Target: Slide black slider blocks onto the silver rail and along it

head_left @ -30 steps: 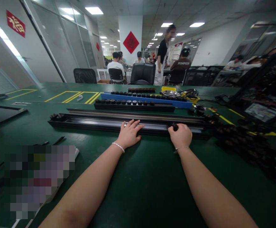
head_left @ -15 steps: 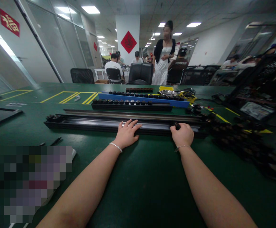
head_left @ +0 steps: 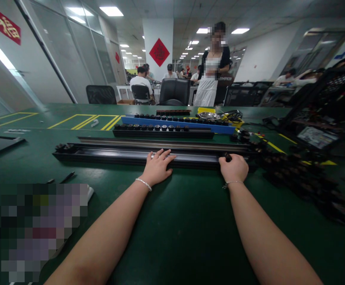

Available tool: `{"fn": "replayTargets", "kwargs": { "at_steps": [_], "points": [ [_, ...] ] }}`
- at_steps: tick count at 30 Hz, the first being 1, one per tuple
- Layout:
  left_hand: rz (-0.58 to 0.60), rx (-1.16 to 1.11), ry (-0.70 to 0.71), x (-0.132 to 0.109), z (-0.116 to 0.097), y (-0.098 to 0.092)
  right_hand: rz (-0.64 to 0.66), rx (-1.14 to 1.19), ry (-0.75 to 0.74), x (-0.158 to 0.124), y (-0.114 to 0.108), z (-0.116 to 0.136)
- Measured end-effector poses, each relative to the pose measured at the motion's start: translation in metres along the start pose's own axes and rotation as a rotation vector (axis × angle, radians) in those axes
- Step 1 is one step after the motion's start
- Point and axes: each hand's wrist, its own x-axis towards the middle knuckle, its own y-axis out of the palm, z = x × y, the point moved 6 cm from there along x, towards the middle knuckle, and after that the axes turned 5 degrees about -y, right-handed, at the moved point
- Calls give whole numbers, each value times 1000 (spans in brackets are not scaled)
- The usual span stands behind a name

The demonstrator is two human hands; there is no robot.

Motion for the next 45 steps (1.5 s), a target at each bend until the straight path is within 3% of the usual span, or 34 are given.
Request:
{"fn": "replayTargets", "kwargs": {
  "at_steps": [34,45],
  "points": [
    [13,-4,-9,0,0,0,-165,-43,126,6,-15,-32],
    [0,2,-1,-1,0,-1,-114,-47,213,11,-17,-44]
  ]
}}
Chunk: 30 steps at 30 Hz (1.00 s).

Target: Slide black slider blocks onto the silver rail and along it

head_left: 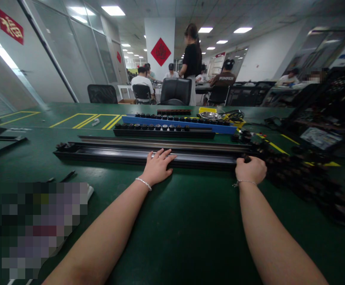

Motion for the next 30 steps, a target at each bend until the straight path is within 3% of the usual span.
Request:
{"fn": "replayTargets", "kwargs": {
  "at_steps": [9,30],
  "points": [
    [8,1,-10,0,0,0,-84,58,38,6,-1,-12],
    [4,3,3,1,1,2,-45,108,223,15,-4,-30]
  ]
}}
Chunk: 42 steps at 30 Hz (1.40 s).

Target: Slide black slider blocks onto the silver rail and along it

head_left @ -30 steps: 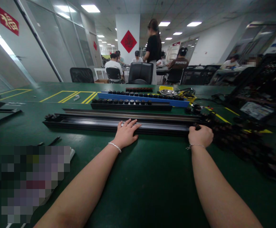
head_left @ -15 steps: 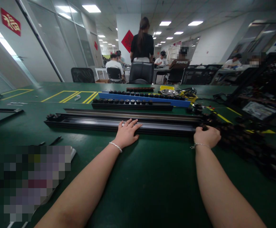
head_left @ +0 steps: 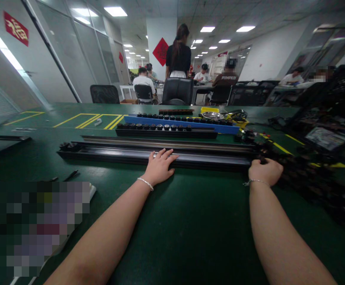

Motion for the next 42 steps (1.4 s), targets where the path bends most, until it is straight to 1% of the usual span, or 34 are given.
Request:
{"fn": "replayTargets", "kwargs": {
  "at_steps": [7,17,24,27,33,38,42],
  "points": [
    [-12,0,1,0,1,1,-25,28,10,-1,-2,1],
    [-4,-6,-2,0,1,2,18,12,28,1,-5,2],
    [-25,-12,11,0,1,2,42,0,55,0,-5,0],
    [-31,-17,11,0,1,2,23,-15,29,2,-5,-3],
    [-44,-31,21,0,0,1,11,0,-93,14,3,-14],
    [-49,-33,22,0,0,1,-44,28,-108,18,5,-19],
    [-43,-29,15,0,0,1,-48,26,-118,17,5,-17]
  ]
}}
